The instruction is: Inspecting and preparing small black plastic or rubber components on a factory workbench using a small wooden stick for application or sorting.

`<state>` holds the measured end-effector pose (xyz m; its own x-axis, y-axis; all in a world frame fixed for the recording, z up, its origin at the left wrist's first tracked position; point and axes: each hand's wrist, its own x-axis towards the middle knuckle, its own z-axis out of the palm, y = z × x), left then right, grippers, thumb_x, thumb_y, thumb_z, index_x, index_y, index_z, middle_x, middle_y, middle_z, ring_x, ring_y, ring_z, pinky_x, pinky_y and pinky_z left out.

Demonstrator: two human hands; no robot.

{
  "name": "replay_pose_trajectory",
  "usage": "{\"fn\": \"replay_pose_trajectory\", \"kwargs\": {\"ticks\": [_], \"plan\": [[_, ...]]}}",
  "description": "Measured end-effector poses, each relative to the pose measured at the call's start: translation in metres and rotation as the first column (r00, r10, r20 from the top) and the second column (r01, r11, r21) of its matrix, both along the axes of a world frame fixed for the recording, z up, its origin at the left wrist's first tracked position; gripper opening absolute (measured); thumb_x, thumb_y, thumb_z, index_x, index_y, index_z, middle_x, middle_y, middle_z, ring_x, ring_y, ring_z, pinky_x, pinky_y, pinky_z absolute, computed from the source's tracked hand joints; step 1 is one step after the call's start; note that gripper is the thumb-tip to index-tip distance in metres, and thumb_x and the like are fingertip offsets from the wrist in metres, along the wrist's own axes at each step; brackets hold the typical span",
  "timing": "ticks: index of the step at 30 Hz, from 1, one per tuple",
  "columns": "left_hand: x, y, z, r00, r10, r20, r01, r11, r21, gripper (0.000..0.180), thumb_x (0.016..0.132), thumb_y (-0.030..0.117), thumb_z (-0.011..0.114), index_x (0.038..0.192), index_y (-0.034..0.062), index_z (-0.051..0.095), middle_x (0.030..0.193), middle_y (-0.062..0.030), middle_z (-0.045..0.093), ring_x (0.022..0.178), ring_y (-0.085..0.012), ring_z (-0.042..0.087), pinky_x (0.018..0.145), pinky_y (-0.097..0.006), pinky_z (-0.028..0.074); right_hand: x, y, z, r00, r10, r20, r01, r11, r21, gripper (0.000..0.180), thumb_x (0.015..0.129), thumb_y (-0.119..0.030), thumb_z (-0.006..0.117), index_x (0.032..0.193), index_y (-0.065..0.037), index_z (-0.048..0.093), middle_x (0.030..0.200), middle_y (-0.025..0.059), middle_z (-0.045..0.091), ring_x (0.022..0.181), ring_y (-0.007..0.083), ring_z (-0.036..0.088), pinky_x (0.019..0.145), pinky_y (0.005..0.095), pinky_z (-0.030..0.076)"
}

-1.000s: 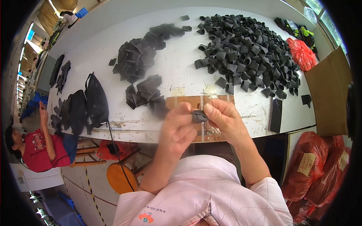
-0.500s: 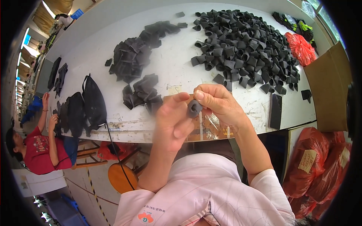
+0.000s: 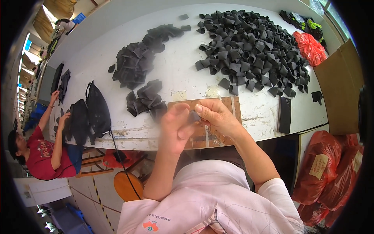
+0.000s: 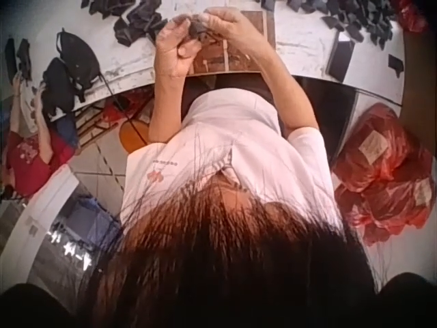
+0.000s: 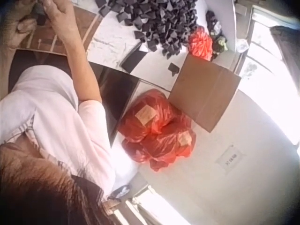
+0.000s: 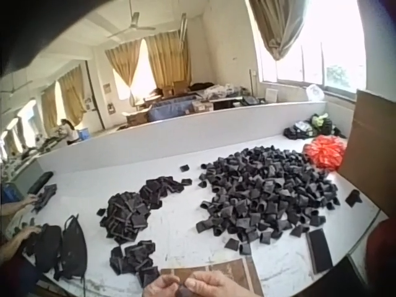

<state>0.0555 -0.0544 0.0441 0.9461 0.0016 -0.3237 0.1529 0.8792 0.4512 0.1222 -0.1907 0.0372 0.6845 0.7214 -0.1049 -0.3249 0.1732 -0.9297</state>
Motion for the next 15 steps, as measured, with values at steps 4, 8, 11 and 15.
{"fn": "replay_pose_trajectory", "kwargs": {"ticks": [4, 8, 11, 15], "plan": [[-0.003, -0.011, 0.003, 0.941, 0.133, 0.311, -0.336, 0.471, 0.816, 0.023, 0.081, 0.006, 0.054, 0.104, 0.0020, 0.053, 0.087, -0.0034, 0.053, 0.072, -0.0101, 0.051, 0.063, -0.021, 0.042, 0.001, -0.002, 0.016, 0.975, -0.066, 0.211, 0.125, 0.952, -0.279, 0.028, 0.086, -0.027, 0.054, 0.078, 0.001, 0.056, 0.058, -0.0007, 0.046, 0.052, 0.0071, 0.042, 0.047, 0.0222, 0.036], [0.001, -0.003, 0.019, 0.840, -0.144, 0.523, -0.500, 0.170, 0.849, 0.032, 0.076, 0.002, 0.057, 0.107, 0.0018, 0.053, 0.098, -0.0090, 0.055, 0.091, -0.0183, 0.053, 0.079, -0.027, 0.042, -0.009, -0.010, 0.007, 0.777, -0.301, 0.553, 0.455, 0.875, -0.162, 0.023, 0.082, -0.022, 0.059, 0.085, 0.000, 0.056, 0.067, 0.0049, 0.050, 0.056, 0.0133, 0.049, 0.051, 0.0254, 0.040], [0.004, -0.003, 0.019, 0.822, -0.214, 0.527, -0.523, 0.082, 0.848, 0.020, 0.076, -0.001, 0.055, 0.095, 0.0024, 0.058, 0.094, -0.0094, 0.058, 0.086, -0.0182, 0.055, 0.077, -0.027, 0.042, -0.019, -0.014, 0.018, 0.498, -0.303, 0.813, 0.489, 0.872, 0.025, 0.032, 0.070, -0.018, 0.068, 0.095, -0.002, 0.056, 0.082, 0.0098, 0.053, 0.067, 0.0216, 0.055, 0.056, 0.0301, 0.045], [-0.002, -0.002, 0.014, 0.833, 0.007, 0.553, -0.466, 0.547, 0.696, 0.013, 0.079, 0.003, 0.056, 0.092, 0.0012, 0.059, 0.090, -0.0096, 0.058, 0.085, -0.0195, 0.053, 0.081, -0.030, 0.040, -0.024, -0.006, 0.030, 0.542, -0.263, 0.798, 0.445, 0.895, -0.008, 0.032, 0.065, -0.011, 0.071, 0.092, -0.003, 0.058, 0.080, 0.0090, 0.054, 0.065, 0.0211, 0.055, 0.053, 0.0284, 0.045]]}}
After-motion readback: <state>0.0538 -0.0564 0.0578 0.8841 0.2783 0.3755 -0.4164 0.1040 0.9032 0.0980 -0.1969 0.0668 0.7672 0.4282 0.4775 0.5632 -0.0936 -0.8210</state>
